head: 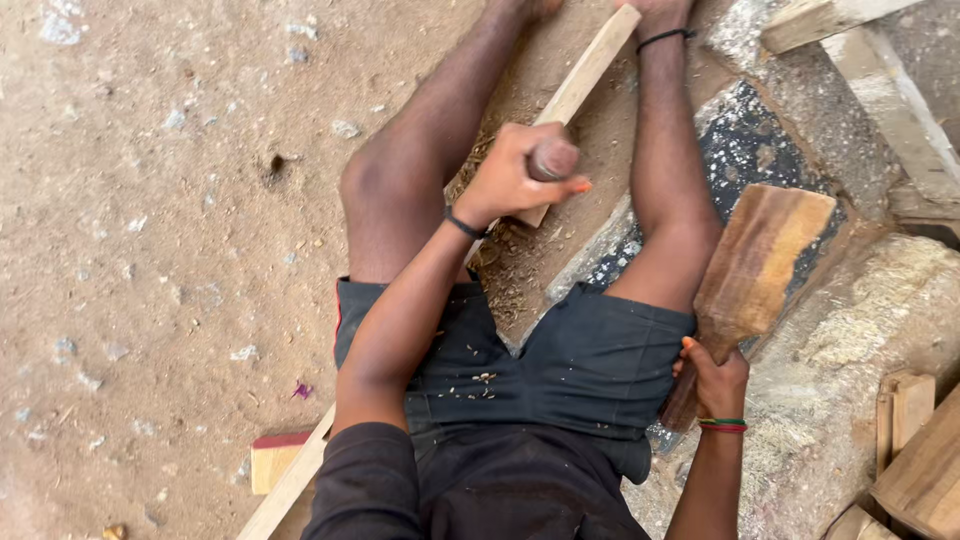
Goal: The person sits on the ground and uses a wooden mallet to strike a chisel, carving a groove into a long wooden plank. The person repeatedly adjusts the chisel and strikes it to deepen the cut along the wood.
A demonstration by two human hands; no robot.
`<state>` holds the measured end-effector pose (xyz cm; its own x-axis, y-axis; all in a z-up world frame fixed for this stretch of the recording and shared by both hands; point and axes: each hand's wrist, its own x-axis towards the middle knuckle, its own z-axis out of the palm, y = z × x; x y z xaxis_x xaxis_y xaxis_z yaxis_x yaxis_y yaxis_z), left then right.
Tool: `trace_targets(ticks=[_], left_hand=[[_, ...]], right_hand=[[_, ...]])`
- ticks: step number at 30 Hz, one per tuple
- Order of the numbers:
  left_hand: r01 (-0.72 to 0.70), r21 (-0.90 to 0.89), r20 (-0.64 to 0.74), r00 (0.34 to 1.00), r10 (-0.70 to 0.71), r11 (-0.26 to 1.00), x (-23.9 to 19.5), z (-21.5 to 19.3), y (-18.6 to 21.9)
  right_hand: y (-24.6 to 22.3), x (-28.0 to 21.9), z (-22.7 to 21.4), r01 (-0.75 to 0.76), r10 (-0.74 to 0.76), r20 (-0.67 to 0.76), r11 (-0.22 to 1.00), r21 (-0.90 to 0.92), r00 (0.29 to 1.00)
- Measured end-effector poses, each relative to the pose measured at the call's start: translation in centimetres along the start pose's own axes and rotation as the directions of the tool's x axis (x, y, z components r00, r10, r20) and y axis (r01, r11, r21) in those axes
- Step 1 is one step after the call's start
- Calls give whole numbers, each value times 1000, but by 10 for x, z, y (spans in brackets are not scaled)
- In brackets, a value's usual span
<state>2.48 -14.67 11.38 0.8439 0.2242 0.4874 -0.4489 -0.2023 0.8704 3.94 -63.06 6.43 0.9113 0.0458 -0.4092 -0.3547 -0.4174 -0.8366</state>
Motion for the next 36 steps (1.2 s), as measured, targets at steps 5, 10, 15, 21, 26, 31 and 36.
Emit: trace_targets(ticks=[5, 10, 15, 21, 26, 31, 36], left_hand=[[-25, -24, 184, 982, 29, 999, 1, 24, 8], [69, -194, 139, 989, -42, 979, 4, 22, -9], [125, -27, 63, 990, -124, 992, 0, 11, -15], [64, -117, 322, 946, -23, 991, 3, 28, -1], [179, -219, 288, 951, -112, 959, 13, 13, -17], [232, -213, 172, 965, -198, 949, 10, 7, -23], [155, -145, 67, 987, -146, 977, 11, 16, -15]], right_hand=[[-7, -6, 0, -71, 72, -13, 997, 28, 997], [-10, -5, 3, -38, 38, -7, 999, 5, 999], [-13, -3, 5, -59, 59, 4, 998, 7, 998], [-16, -6, 4, -77, 77, 0, 997, 15, 997], [-17, -5, 7, -71, 71, -13, 997, 11, 997], [-21, -10, 13, 21, -23, -32, 999, -40, 999], [-25, -16, 18, 104, -115, -55, 978, -182, 992]])
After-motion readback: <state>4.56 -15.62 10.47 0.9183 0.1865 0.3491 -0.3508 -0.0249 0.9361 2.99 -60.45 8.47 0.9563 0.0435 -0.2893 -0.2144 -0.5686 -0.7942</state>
